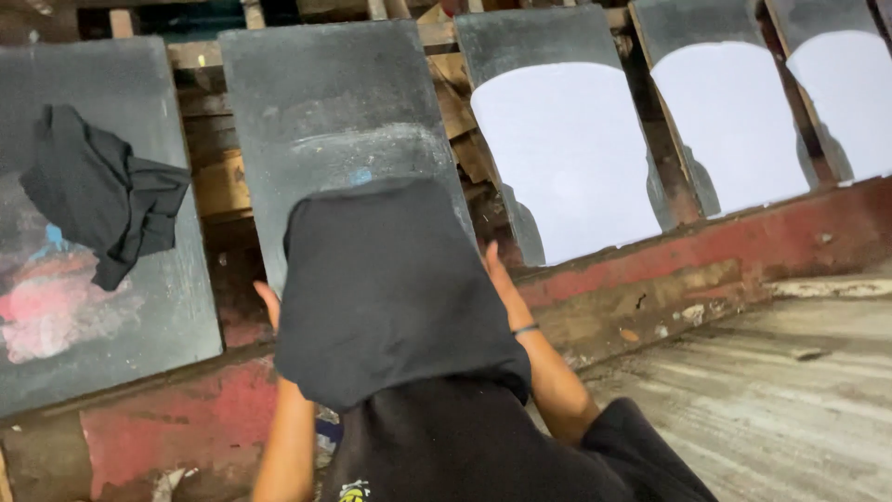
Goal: Placing and aligning fabric pieces onto printing boards in a screen printing facility.
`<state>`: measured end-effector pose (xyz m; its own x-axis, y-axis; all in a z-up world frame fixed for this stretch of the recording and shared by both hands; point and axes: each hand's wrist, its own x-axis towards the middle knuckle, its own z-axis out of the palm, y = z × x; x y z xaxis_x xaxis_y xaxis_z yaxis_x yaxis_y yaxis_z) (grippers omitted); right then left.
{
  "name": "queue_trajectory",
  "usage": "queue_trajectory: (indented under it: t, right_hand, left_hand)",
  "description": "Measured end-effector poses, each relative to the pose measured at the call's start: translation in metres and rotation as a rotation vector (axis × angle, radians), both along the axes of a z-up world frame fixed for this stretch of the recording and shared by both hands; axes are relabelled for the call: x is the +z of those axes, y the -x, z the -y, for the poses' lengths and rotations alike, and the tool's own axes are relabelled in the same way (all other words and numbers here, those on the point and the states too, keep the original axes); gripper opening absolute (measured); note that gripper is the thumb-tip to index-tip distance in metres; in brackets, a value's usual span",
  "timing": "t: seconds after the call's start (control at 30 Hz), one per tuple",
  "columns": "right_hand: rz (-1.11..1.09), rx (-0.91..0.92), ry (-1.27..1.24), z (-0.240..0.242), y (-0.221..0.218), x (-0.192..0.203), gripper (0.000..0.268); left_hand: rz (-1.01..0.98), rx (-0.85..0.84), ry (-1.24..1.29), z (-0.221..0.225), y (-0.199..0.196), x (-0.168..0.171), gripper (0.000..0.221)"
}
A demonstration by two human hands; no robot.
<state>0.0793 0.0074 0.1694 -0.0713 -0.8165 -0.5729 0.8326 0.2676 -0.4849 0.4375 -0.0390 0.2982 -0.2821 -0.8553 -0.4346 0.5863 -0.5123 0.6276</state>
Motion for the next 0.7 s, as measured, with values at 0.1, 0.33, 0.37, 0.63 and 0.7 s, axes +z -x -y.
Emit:
queue_trajectory:
  t: [0.1, 0.33, 0.37, 0.63, 0.7]
  right_hand:
    - [-0.019, 0.367, -0.096, -0.123, 0.037, -0.155, 0.081]
    - [0.092, 0.238, 0.347, -0.14, 0.01, -0.098, 0.043]
    - [0.081, 0.24, 0.536, -0.123, 0.01, -0.093, 0.046]
    - [-0.156, 0.16, 0.762, 0.066, 0.032, 0.044, 0.036]
    - [-0.345, 0.108, 0.602, 0.138, 0.015, 0.09, 0.03]
  left_hand:
    - [-0.113, 0.0, -0.224, -0.074, -0.001, -0.088, 0.107]
    - [-0.249, -0.102, 0.067, -0.113, -0.048, -0.227, 0.096]
    - [-0.103, -0.174, 0.128, -0.089, -0.056, -0.202, 0.11]
    - [0.134, 0.044, 0.312, 0.079, -0.034, -0.015, 0.019]
    - [0.215, 0.121, 0.325, 0.132, -0.022, 0.021, 0.023]
